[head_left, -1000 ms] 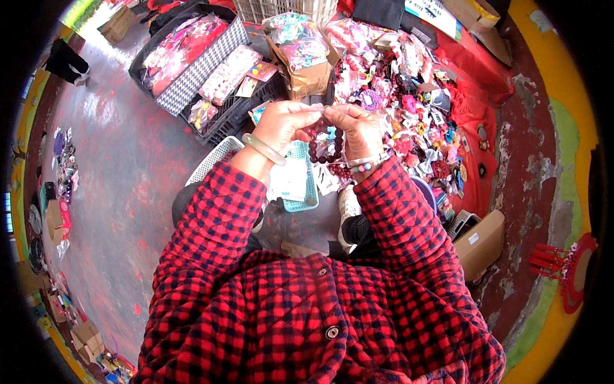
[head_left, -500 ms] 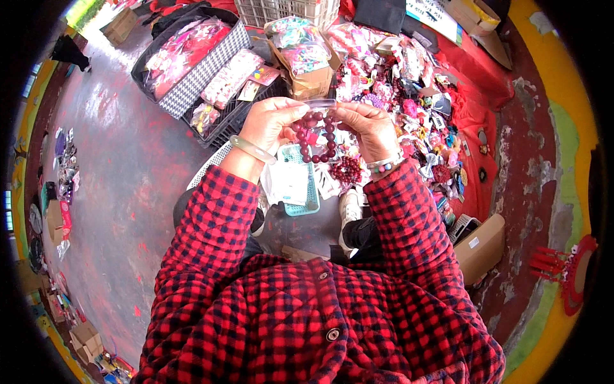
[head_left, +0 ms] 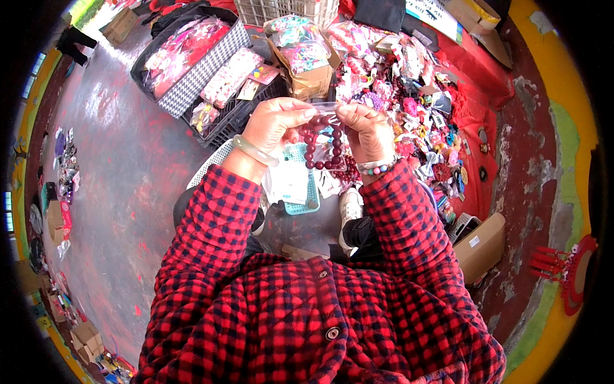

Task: The person packages beaded bracelets into small plastic bags, places the bags into a basket, and then uses a cloth to wipe a bracelet.

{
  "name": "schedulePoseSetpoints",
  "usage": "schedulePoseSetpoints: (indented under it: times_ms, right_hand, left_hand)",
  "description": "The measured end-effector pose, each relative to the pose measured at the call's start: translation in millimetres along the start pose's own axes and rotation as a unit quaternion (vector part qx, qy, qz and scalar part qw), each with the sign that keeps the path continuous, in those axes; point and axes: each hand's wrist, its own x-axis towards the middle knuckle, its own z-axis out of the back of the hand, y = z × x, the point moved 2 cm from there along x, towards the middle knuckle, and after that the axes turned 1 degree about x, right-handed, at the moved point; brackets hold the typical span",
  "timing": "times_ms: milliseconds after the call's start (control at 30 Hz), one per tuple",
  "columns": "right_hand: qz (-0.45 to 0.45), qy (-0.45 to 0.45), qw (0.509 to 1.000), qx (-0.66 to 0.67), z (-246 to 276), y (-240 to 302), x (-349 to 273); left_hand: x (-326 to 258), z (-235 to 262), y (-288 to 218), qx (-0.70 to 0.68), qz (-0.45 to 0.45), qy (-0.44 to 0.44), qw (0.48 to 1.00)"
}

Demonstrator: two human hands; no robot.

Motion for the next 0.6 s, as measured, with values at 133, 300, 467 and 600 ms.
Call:
schedulePoseSetpoints:
  times_ms: [133,300,467,600]
  right_hand:
    - [-0.003,-0.019,1.0,-0.007,2,-3,1]
    - [-0.058,-0.024,0.997,-0.05,5,5,6]
    - [-0.011,0.001,0.989,-0.145,4,-3,5]
    - [0.023,0.011,0.987,-0.16,8,-4,6]
  left_hand:
    - [-3,-8,-4,-0.003,0.009,-0.015,1.0]
    - [2,7,1,0.008,0.003,-0.038,0.999]
    - [4,6,2,0.01,0.0,-0.038,0.999]
    - [3,0,1,0.015,0.001,-0.039,0.999]
